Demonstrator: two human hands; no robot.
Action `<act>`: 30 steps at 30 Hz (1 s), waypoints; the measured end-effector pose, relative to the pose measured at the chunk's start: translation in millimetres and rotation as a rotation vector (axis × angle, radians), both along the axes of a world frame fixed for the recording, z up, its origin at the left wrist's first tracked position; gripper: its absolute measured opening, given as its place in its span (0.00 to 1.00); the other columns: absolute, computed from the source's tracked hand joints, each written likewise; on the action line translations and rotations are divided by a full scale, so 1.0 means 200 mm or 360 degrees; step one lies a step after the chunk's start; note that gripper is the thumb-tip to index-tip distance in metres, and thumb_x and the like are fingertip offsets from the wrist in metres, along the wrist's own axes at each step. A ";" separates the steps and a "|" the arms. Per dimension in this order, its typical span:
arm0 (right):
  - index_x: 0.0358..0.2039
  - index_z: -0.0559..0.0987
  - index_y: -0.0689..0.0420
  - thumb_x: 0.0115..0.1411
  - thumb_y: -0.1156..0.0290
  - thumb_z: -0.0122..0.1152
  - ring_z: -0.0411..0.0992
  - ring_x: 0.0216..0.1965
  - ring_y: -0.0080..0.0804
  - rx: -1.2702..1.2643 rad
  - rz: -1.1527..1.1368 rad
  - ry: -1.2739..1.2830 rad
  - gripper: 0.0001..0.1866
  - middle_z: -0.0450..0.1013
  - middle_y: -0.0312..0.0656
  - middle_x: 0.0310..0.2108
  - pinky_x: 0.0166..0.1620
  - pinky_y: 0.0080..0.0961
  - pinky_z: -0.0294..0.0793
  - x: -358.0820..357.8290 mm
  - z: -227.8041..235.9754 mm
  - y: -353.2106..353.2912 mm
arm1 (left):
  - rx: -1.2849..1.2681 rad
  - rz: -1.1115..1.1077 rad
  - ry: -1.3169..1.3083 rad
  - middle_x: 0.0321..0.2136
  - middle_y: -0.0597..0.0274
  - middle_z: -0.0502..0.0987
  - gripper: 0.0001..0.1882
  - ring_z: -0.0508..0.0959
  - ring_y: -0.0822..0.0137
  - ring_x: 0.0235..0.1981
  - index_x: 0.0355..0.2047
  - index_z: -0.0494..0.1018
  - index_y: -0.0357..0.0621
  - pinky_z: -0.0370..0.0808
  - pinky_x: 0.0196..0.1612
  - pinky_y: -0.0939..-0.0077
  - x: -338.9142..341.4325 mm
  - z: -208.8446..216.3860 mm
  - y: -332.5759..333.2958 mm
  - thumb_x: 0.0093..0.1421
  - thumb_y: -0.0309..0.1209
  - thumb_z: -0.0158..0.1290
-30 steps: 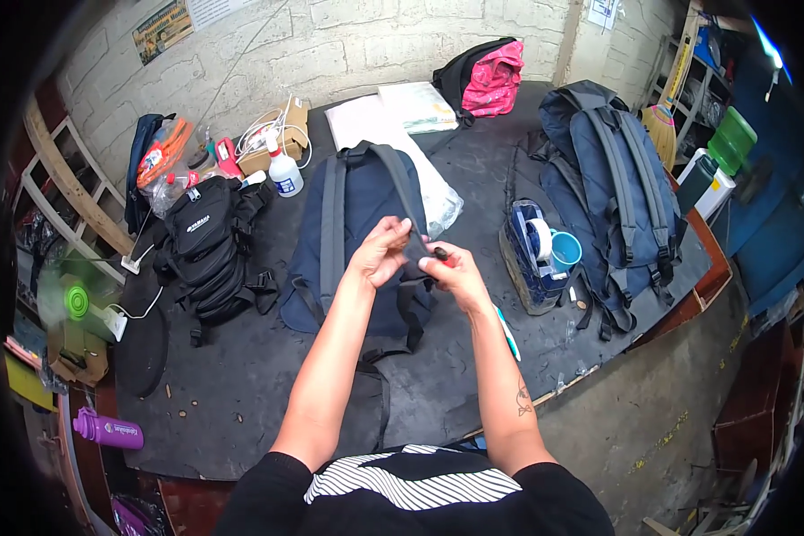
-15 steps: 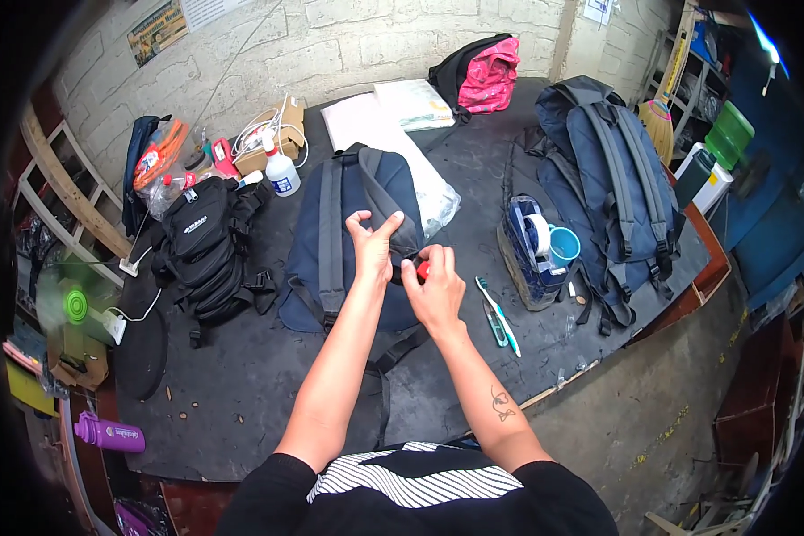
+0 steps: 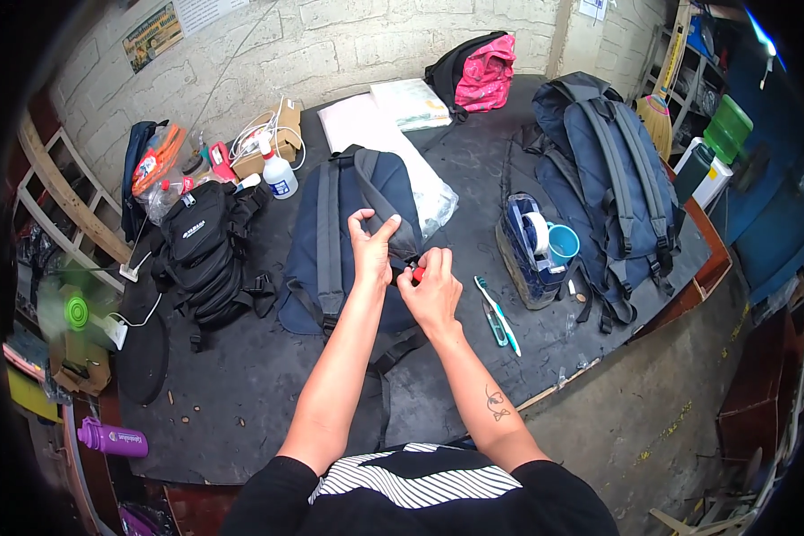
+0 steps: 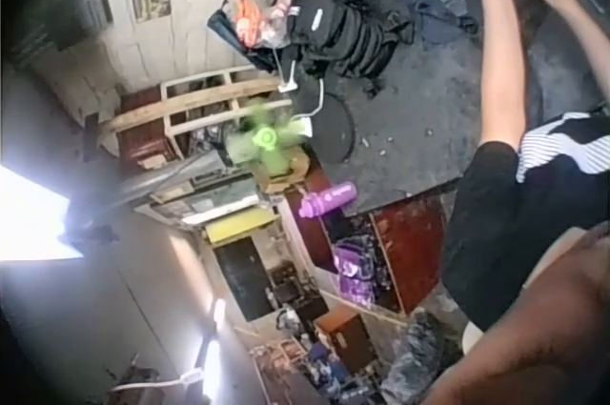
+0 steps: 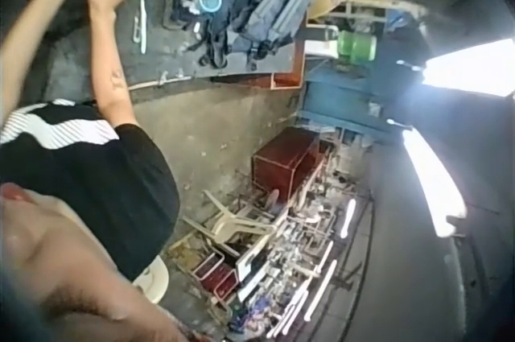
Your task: Assembling and adjusting the straps and plastic buckles on a backpack at a manufacturing workbench.
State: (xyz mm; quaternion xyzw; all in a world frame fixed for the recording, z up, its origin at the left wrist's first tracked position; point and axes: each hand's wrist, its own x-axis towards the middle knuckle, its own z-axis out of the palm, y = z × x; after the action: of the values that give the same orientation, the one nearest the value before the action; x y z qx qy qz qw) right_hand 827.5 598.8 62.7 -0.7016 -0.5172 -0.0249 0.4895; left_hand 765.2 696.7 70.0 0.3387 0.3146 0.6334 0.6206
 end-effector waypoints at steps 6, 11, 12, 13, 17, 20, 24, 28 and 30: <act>0.28 0.65 0.57 0.45 0.70 0.60 0.69 0.24 0.48 0.0031 0.0010 0.0037 0.13 0.62 0.43 0.31 0.26 0.41 0.67 0.00 0.00 -0.01 | 0.0011 0.0033 0.0043 0.34 0.56 0.70 0.26 0.73 0.67 0.33 0.42 0.58 0.50 0.72 0.33 0.74 0.01 -0.01 0.00 0.48 0.20 0.60; 0.28 0.65 0.57 0.45 0.71 0.60 0.69 0.24 0.47 0.0043 0.0031 0.0014 0.13 0.62 0.43 0.31 0.26 0.41 0.67 0.00 -0.01 -0.02 | -0.0008 0.0025 0.0067 0.35 0.56 0.70 0.26 0.72 0.67 0.33 0.42 0.58 0.50 0.72 0.33 0.73 0.00 -0.02 0.00 0.48 0.20 0.60; 0.28 0.65 0.57 0.44 0.71 0.60 0.69 0.24 0.47 0.0033 0.0015 0.0008 0.13 0.62 0.43 0.31 0.26 0.41 0.67 0.00 -0.02 -0.01 | -0.0007 0.0034 0.0046 0.35 0.56 0.68 0.26 0.71 0.68 0.34 0.42 0.59 0.49 0.70 0.34 0.74 0.01 -0.01 0.00 0.47 0.20 0.61; 0.28 0.65 0.57 0.44 0.71 0.60 0.69 0.23 0.47 0.0021 -0.0001 0.0001 0.13 0.62 0.43 0.31 0.26 0.42 0.67 0.00 -0.02 -0.01 | -0.0008 0.0043 0.0026 0.36 0.57 0.66 0.26 0.69 0.68 0.35 0.42 0.59 0.48 0.69 0.36 0.74 0.01 -0.01 0.00 0.46 0.21 0.61; 0.28 0.65 0.57 0.44 0.71 0.60 0.69 0.24 0.48 0.0019 0.0000 0.0008 0.13 0.62 0.43 0.31 0.26 0.42 0.67 -0.01 -0.02 -0.02 | -0.0012 0.0033 0.0016 0.36 0.57 0.66 0.26 0.69 0.68 0.35 0.41 0.59 0.48 0.69 0.36 0.74 0.01 -0.01 -0.01 0.45 0.21 0.61; 0.27 0.66 0.57 0.44 0.71 0.60 0.69 0.24 0.48 0.0001 0.0008 0.0024 0.13 0.62 0.43 0.31 0.27 0.42 0.67 -0.01 -0.01 -0.02 | 0.0023 0.0066 0.0066 0.35 0.56 0.70 0.26 0.72 0.67 0.33 0.42 0.58 0.49 0.72 0.33 0.73 0.01 -0.01 0.00 0.47 0.20 0.60; 0.27 0.66 0.57 0.44 0.70 0.60 0.70 0.24 0.48 -0.0043 0.0021 0.0027 0.13 0.62 0.43 0.32 0.27 0.42 0.68 -0.01 -0.01 -0.02 | -0.0023 0.0020 -0.0006 0.35 0.57 0.66 0.26 0.69 0.69 0.34 0.42 0.59 0.47 0.69 0.35 0.75 0.01 -0.02 -0.01 0.45 0.21 0.61; 0.27 0.66 0.57 0.44 0.70 0.61 0.70 0.24 0.48 -0.0041 0.0014 0.0040 0.13 0.62 0.43 0.32 0.27 0.42 0.68 -0.01 0.00 -0.02 | -0.0020 0.0028 0.0001 0.35 0.57 0.67 0.26 0.70 0.69 0.34 0.42 0.59 0.47 0.69 0.35 0.75 0.01 0.00 -0.03 0.46 0.21 0.61; 0.27 0.66 0.58 0.44 0.70 0.61 0.70 0.25 0.47 -0.0050 0.0000 0.0076 0.13 0.62 0.43 0.32 0.28 0.41 0.68 -0.01 0.02 -0.02 | -0.0017 0.0024 -0.0002 0.35 0.57 0.67 0.26 0.70 0.69 0.34 0.42 0.59 0.47 0.69 0.35 0.75 0.01 0.00 -0.03 0.46 0.21 0.61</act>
State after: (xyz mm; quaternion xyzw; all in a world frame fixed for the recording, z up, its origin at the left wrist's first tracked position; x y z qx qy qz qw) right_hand 825.3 595.2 65.9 -0.7096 -0.5057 0.0002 0.4906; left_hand 767.7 691.6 69.2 0.3324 0.3202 0.6366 0.6178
